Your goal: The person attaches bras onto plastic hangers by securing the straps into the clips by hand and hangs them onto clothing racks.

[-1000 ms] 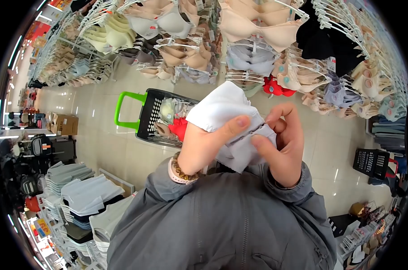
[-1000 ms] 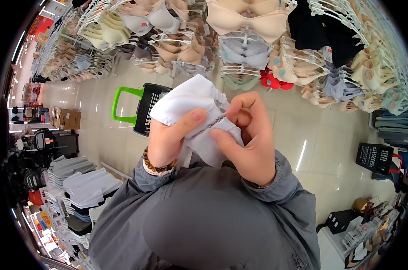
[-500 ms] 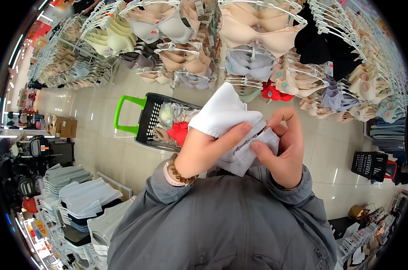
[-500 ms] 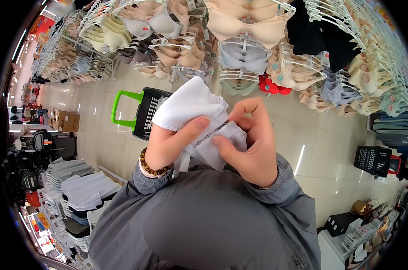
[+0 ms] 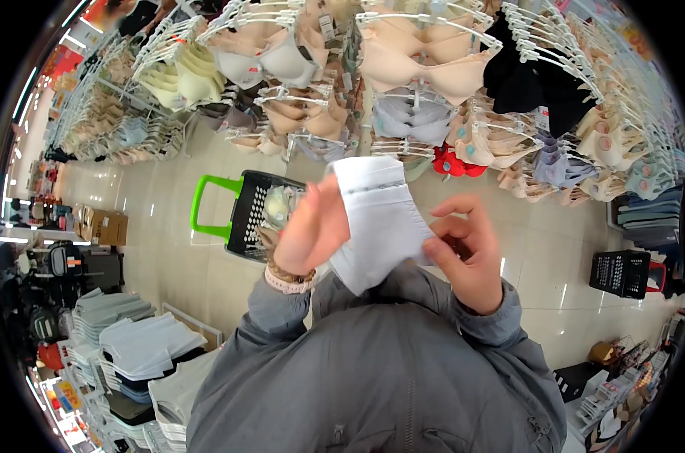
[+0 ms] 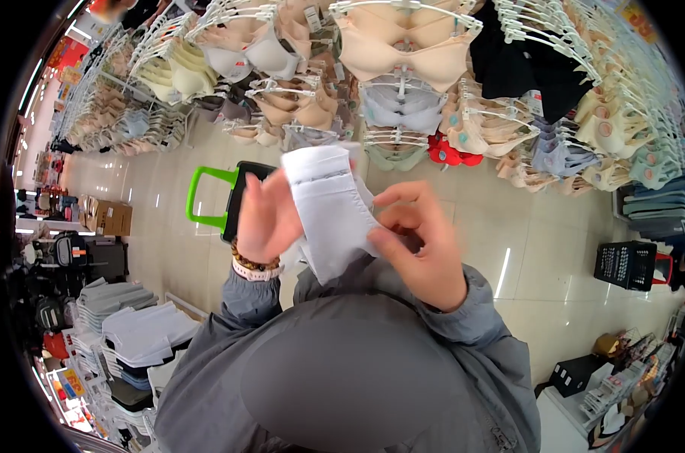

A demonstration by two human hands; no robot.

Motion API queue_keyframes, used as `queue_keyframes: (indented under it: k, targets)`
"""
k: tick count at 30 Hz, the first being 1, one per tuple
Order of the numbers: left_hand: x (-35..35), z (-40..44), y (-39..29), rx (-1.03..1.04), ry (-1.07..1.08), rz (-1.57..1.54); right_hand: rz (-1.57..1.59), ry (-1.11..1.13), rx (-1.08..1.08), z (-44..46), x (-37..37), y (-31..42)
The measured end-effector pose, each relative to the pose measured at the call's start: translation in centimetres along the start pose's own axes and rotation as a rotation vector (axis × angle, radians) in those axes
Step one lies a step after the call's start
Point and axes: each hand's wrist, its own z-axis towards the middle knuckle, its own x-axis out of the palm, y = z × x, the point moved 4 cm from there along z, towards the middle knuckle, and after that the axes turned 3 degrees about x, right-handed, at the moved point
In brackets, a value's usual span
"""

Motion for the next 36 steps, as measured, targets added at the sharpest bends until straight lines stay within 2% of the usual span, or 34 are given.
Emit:
queue_keyframes:
  k: [2,4,6,8,10,12,13,14,15,16,18,20,21,23,24,26,27,29,32,33,35,36]
  targets:
    - [0.0,-0.4,1.4,0.015,0.046,0.001,-0.016,-0.03,0.006,0.3,0.1,-0.3]
    - [-1.1,-0.9,2.5,-0.183,-0.098,0.339,-0.033,-0.053,0.018,0.5,-0.5,-0.3]
    - [-2.4,-0.7,2.7,-0.155,-0.117,0.249,-0.191,0.007,0.155,0.5,-1.7,-0.6]
    - [-3.5,-0.3,1.4,-0.038,-0.226,0.198,-0.167,0.023,0.205,0.1,-3.2,-0.2]
    - [-5.2,-0.1,0.1,-0.011,-0.308,0.144,-0.143,0.041,0.255,-0.6,-5.9,0.8]
    - [-5.8,0.1,-0.9,-0.044,-0.219,-0.084,0.189,0.158,0.179,-1.3,-8.5,2.8]
    - [-5.8,0.3,-0.5,-0.006,-0.146,-0.264,0.186,0.156,0.175,-1.0,-8.6,2.6]
    - [-6.0,0.5,0.0,0.032,-0.069,-0.44,0.337,0.154,-0.068,-0.4,-8.4,3.1]
    - [-5.7,0.7,1.1,-0.036,-0.017,-0.431,0.484,0.153,-0.317,0.0,-8.3,4.0]
    - [-5.0,1.0,2.6,-0.104,0.036,-0.419,0.482,0.153,-0.33,0.5,-7.6,4.7]
    - [-3.9,0.7,5.9,-0.168,0.124,-0.42,0.338,0.001,-0.226,1.6,-6.9,6.4]
    - [-3.9,0.7,8.5,-0.237,0.058,0.298,0.239,-0.023,-0.196,2.3,-6.9,7.4]
    - [-3.3,1.1,8.8,-0.236,0.068,0.299,0.141,-0.04,-0.15,2.4,-7.2,7.6]
    - [-2.1,1.5,9.2,-0.193,0.065,-0.02,0.189,-0.082,-0.187,2.1,-8.6,8.1]
    - [-2.1,1.6,9.8,-0.185,0.069,-0.022,0.243,-0.117,-0.221,1.9,-9.6,8.3]
    - [-2.3,1.6,10.4,-0.033,0.115,-0.549,0.527,-0.109,-0.399,1.7,-11.3,8.6]
    - [-1.6,1.6,10.4,-0.075,-0.065,-0.486,0.576,0.012,-0.364,1.3,-10.6,8.4]
    - [0.5,1.8,9.9,-0.068,-0.057,-0.489,0.616,0.218,-0.231,0.0,-9.1,6.8]
    - [0.2,1.5,11.0,-0.084,-0.027,-0.53,0.437,0.238,-0.134,-2.1,-7.3,5.3]
    - [-0.1,1.3,11.3,-0.078,-0.008,-0.533,0.394,0.134,-0.123,-2.3,-7.4,5.2]
    - [-0.4,0.6,11.7,-0.083,0.012,-0.524,0.3,0.094,-0.145,-2.6,-7.7,5.2]
    - [-0.6,0.2,11.8,-0.069,-0.065,-0.508,0.191,0.053,-0.165,-2.7,-8.1,5.4]
